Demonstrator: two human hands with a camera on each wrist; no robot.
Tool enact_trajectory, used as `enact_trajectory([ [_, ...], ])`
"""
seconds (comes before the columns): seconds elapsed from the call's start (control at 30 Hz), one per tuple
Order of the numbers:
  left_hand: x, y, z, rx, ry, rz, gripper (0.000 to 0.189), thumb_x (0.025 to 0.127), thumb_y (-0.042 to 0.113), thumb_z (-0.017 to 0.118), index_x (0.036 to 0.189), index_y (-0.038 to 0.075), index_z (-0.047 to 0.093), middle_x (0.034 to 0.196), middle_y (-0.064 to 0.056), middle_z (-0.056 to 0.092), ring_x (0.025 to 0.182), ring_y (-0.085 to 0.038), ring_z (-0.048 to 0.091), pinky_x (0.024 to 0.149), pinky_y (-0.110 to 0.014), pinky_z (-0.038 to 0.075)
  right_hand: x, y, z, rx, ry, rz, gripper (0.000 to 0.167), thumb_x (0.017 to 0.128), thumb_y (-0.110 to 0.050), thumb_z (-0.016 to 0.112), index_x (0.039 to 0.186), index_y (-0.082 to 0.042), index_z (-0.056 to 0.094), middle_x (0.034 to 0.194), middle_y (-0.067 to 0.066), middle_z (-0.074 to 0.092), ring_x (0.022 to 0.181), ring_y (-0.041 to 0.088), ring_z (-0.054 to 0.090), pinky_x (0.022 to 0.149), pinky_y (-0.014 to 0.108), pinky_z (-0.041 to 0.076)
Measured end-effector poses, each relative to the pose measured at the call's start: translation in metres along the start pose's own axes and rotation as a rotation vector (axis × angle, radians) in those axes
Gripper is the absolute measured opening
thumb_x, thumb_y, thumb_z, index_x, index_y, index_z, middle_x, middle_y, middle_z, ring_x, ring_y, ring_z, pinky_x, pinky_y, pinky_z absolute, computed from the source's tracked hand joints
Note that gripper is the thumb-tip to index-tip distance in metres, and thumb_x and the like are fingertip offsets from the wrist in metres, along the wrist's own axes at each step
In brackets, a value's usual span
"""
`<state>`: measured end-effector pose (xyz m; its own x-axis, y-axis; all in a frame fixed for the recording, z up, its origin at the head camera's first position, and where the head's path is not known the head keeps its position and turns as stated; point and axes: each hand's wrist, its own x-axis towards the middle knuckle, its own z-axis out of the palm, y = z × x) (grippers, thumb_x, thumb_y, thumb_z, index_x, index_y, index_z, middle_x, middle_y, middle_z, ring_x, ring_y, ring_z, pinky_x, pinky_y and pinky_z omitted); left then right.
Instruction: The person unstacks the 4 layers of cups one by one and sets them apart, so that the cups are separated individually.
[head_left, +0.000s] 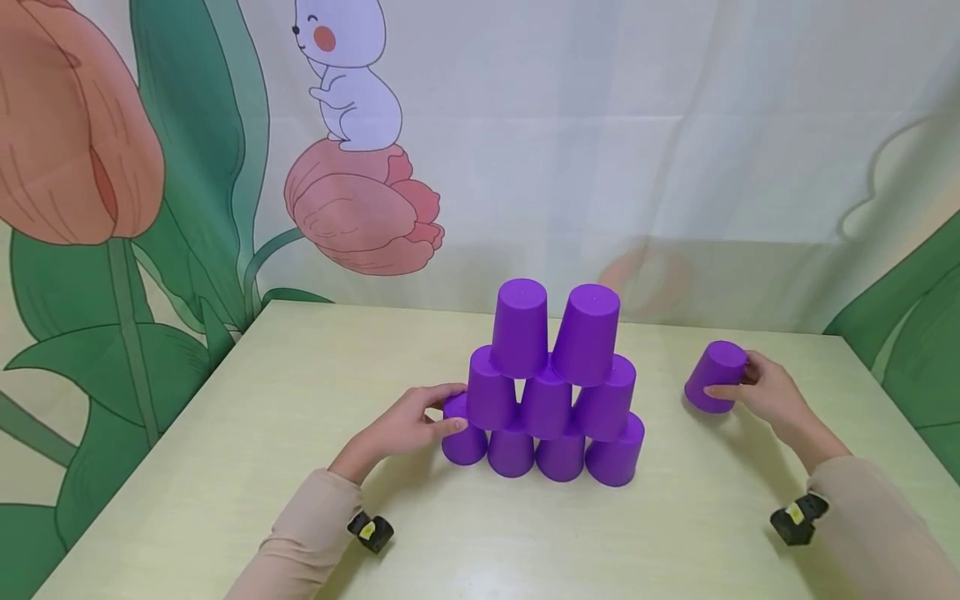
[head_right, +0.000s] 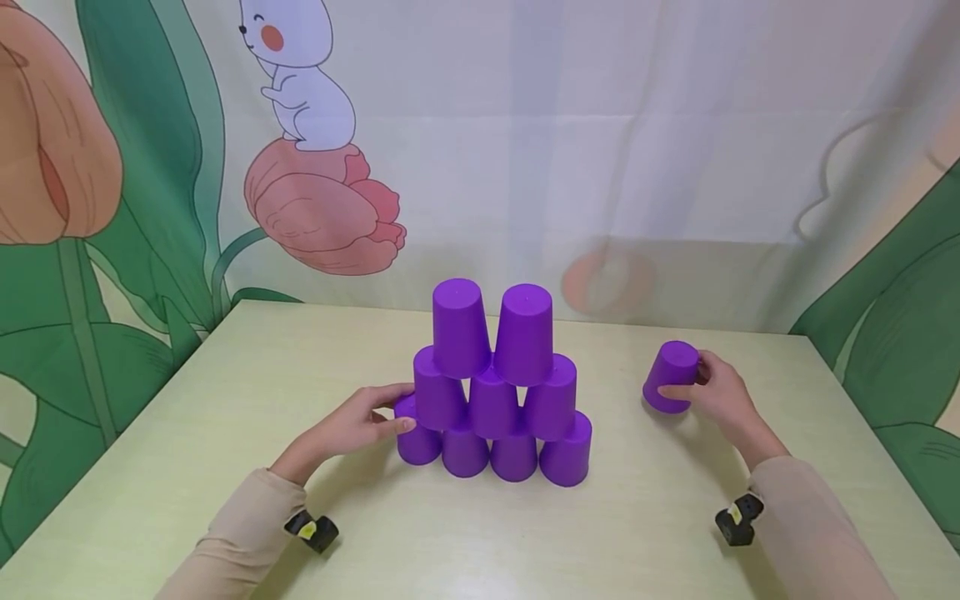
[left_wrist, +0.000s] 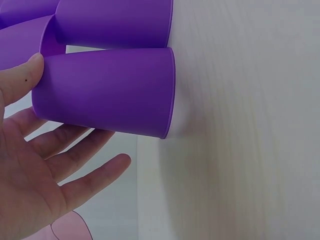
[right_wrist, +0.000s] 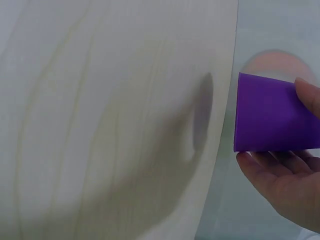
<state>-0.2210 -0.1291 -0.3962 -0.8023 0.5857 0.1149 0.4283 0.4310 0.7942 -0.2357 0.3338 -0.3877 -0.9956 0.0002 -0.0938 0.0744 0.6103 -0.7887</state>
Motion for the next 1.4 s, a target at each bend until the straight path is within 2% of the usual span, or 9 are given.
enact_trajectory([
  [0.37, 0.0, -0.002, -0.001, 0.011, 0.001, -0.022, 0.045, 0.088, 0.018, 0.06, 0.128, 0.0, 0.048, 0.109, -0.009, 0.06, 0.099, -0.024, 0.056, 0.073, -0.03, 0.049, 0.012, 0.016, -0.007, 0.016, -0.127, 0.023, 0.086, 0.083, -0.024, 0.067, 0.137, 0.015, 0.013, 0.133, 0.038, 0.027, 0.121, 0.05, 0.031, 0.095, 0.058, 0.03],
  [0.67, 0.0, -0.001, 0.001, 0.017, 0.0, -0.033, 0.045, 0.088, 0.019, 0.06, 0.128, 0.001, 0.049, 0.108, -0.008, 0.061, 0.097, -0.022, 0.056, 0.073, -0.03, 0.049, 0.012, 0.027, -0.008, -0.016, -0.142, 0.002, 0.079, 0.084, -0.022, 0.066, 0.135, 0.016, 0.018, 0.129, 0.038, 0.035, 0.114, 0.047, 0.039, 0.087, 0.052, 0.039],
  [0.93, 0.0, 0.0, -0.001, 0.014, 0.007, -0.036, 0.045, 0.088, 0.018, 0.06, 0.128, 0.0, 0.049, 0.108, -0.008, 0.06, 0.099, -0.023, 0.056, 0.074, -0.03, 0.049, 0.008, 0.02, -0.014, 0.012, -0.144, -0.009, 0.081, 0.087, -0.027, 0.062, 0.14, 0.01, 0.013, 0.132, 0.037, 0.03, 0.115, 0.045, 0.038, 0.085, 0.047, 0.043],
  [1.17, 0.001, -0.001, -0.003, 0.014, 0.004, -0.028, 0.046, 0.088, 0.019, 0.06, 0.128, 0.001, 0.048, 0.11, -0.009, 0.06, 0.1, -0.024, 0.056, 0.074, -0.03, 0.049, -0.001, 0.012, -0.03, 0.045, -0.151, -0.034, 0.084, 0.088, -0.029, 0.06, 0.143, 0.003, 0.006, 0.139, 0.036, 0.019, 0.125, 0.05, 0.023, 0.093, 0.053, 0.036],
  [1.4, 0.0, -0.001, -0.001, 0.001, 0.001, -0.041, 0.046, 0.088, 0.02, 0.061, 0.129, 0.001, 0.048, 0.11, -0.008, 0.06, 0.099, -0.023, 0.056, 0.074, -0.031, 0.049, -0.013, 0.001, -0.037, 0.033, -0.118, -0.066, 0.085, 0.087, -0.029, 0.062, 0.143, 0.004, 0.006, 0.142, 0.033, 0.016, 0.126, 0.051, 0.019, 0.095, 0.062, 0.023],
])
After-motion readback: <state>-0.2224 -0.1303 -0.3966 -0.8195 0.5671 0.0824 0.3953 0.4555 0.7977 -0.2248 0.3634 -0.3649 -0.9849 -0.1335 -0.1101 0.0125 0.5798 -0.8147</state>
